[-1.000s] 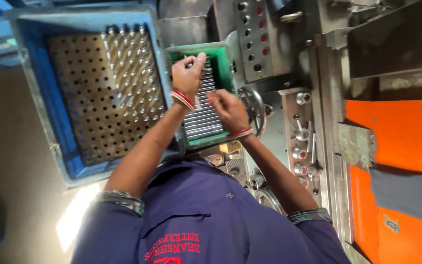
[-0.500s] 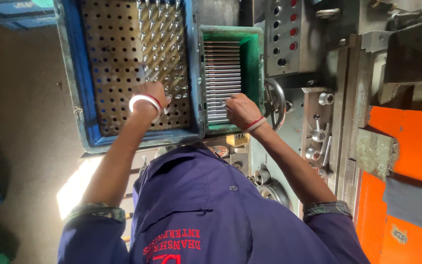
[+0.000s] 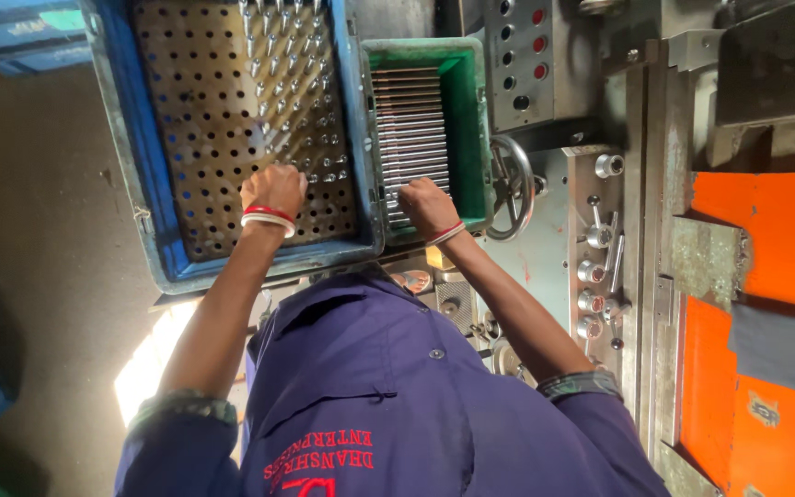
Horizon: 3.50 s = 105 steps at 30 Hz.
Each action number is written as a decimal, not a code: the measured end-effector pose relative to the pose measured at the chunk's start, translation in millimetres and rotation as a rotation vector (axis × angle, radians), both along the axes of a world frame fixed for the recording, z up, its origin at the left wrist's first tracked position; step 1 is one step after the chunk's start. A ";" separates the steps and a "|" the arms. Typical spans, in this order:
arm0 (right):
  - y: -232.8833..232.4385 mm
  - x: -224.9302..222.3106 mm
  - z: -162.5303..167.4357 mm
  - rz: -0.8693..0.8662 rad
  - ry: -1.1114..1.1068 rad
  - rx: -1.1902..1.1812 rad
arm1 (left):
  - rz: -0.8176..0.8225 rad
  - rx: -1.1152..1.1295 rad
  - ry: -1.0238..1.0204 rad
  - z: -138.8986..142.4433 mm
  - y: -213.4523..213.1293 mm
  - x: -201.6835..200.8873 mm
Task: The person repeatedly picks metal rods from a green tray, inserts them into a metal forming machine, and operates a lever to process each rod. After processing, the person removes the finished rod and places it into a blue crate. The cycle repeats continuously.
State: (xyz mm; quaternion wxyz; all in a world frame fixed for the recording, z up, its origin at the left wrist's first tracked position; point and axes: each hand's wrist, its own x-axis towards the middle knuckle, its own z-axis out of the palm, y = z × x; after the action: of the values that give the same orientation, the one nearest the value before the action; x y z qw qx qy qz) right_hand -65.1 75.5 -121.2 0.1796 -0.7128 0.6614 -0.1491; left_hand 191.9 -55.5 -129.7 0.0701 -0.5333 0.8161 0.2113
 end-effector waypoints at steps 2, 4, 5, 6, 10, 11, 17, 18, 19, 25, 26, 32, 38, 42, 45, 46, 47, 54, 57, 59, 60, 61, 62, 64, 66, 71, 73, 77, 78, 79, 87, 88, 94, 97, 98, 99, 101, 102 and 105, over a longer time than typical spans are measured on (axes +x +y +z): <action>-2.5 0.3 18.5 -0.083 -0.152 -0.086 | -0.089 -0.101 -0.016 5.9 -2.1 3.4; -7.6 -0.5 36.1 -0.126 -0.226 -0.178 | -0.111 -0.100 -0.022 5.6 -7.9 5.5; -9.1 0.6 42.8 -0.143 -0.267 -0.222 | -0.087 -0.051 -0.015 2.2 -11.7 3.6; -9.8 2.4 47.7 -0.152 -0.243 -0.223 | -0.058 -0.008 -0.004 -2.8 -16.0 2.8; -3.6 12.0 49.6 -0.227 -0.260 -0.146 | -0.073 -0.053 -0.039 -34.9 -10.1 -7.3; 0.7 15.2 46.6 -0.257 -0.296 -0.096 | -0.088 -0.078 -0.018 -41.5 -4.8 -5.2; 14.0 26.3 38.3 -0.150 -0.207 -0.062 | -0.126 -0.149 0.073 -46.9 4.3 15.1; 11.4 26.0 42.3 -0.153 -0.248 -0.101 | -0.110 -0.176 0.107 -36.8 -0.5 14.3; 7.9 25.5 48.3 -0.159 -0.292 -0.133 | -0.141 -0.185 0.143 -24.0 -5.3 13.9; -16.1 33.7 97.9 -0.188 -0.379 -0.126 | -0.308 -0.223 0.412 74.0 -23.3 16.8; -19.3 36.6 104.6 -0.182 -0.375 -0.092 | -0.273 -0.148 0.571 85.6 -27.4 17.2; -2.3 41.2 134.4 -0.186 -0.544 0.084 | 0.309 0.479 1.039 78.7 -28.1 -31.2; 38.1 26.0 156.5 -0.363 -0.254 -0.002 | 0.611 1.388 1.535 37.4 -19.4 -87.1; 49.5 30.1 159.3 -0.344 0.017 -0.233 | 0.545 1.592 1.371 38.8 3.6 -119.1; 59.0 38.6 161.2 -0.406 0.141 -0.328 | 0.624 1.625 1.453 46.1 17.6 -140.2; 61.8 41.3 162.1 -0.398 0.152 -0.337 | 0.666 1.604 1.489 49.6 22.3 -147.9; 64.4 43.0 163.1 -0.388 0.161 -0.345 | 0.711 1.581 1.525 53.7 28.9 -155.9; 83.3 22.2 173.5 -0.562 -0.252 -0.053 | -0.095 0.225 1.374 103.2 51.7 -157.7; 94.5 3.8 180.7 -0.508 -0.299 -0.050 | -0.382 0.067 1.376 124.2 46.6 -147.3; 98.4 -3.3 185.9 -0.347 -0.226 -0.125 | -0.331 0.203 1.184 132.3 43.5 -144.8; 99.1 -4.3 188.6 -0.335 -0.208 -0.162 | -0.308 0.266 1.086 134.4 41.3 -145.0; 99.2 -4.3 191.4 -0.323 -0.190 -0.197 | -0.301 0.341 1.061 135.1 39.4 -145.6; 98.3 -3.1 194.2 -0.310 -0.171 -0.232 | -0.294 0.415 1.036 134.9 37.6 -146.9; 95.2 0.3 199.7 -0.204 0.023 -0.383 | -0.307 0.541 1.034 132.4 34.8 -149.7; 91.9 3.7 203.9 -0.143 0.160 -0.449 | -0.346 0.644 1.078 129.3 33.5 -151.6; 88.3 3.5 202.3 -0.081 0.366 -0.466 | -0.155 0.974 0.860 130.2 30.6 -148.6; 88.0 2.9 196.3 -0.104 0.264 -0.421 | -0.151 0.982 0.833 135.5 32.4 -148.0; 90.4 10.6 182.7 -0.565 -0.898 -0.041 | -0.200 0.935 1.084 151.6 45.8 -152.0; 92.3 14.7 180.3 -0.587 -1.019 -0.069 | -0.235 0.903 1.211 155.8 51.1 -153.3; 94.1 19.4 178.3 -0.605 -1.135 -0.100 | -0.298 0.842 1.295 160.3 51.7 -155.2; 87.9 21.3 160.2 -0.703 -1.304 -0.525 | -0.207 1.077 1.393 154.8 46.4 -186.5; 87.2 15.9 152.3 -0.757 -1.172 -0.610 | -0.049 1.253 1.407 145.5 45.6 -193.7; 194.1 -2.5 73.0 -1.142 -0.662 -0.432 | 0.511 1.670 1.286 49.3 -6.8 -178.1; 287.1 13.9 23.9 -1.282 -0.272 -0.310 | 0.605 1.546 1.139 -2.4 -22.1 -143.2; 316.0 25.6 9.6 -1.360 -0.180 -0.242 | 0.587 1.463 1.141 -14.7 -22.2 -136.4; 347.0 44.7 -1.2 -1.456 -0.305 -0.163 | 0.574 1.380 1.145 -23.6 -21.4 -133.1; 397.5 82.1 -16.9 -1.590 -0.423 0.135 | 0.562 1.261 1.157 -30.7 -17.3 -133.5; 418.4 98.0 -21.5 -1.609 -0.385 0.345 | 0.535 1.229 1.139 -29.1 -14.4 -141.8; 463.8 132.2 -25.0 -1.547 -0.188 0.534 | 0.401 1.177 1.142 -5.4 -2.8 -175.3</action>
State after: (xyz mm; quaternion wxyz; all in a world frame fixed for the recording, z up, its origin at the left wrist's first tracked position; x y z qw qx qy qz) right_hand 67.1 539.4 -146.3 0.2443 0.0262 0.9610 -0.1272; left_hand 16.5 -58.3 -135.1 -0.1259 -0.3558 0.3729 0.8476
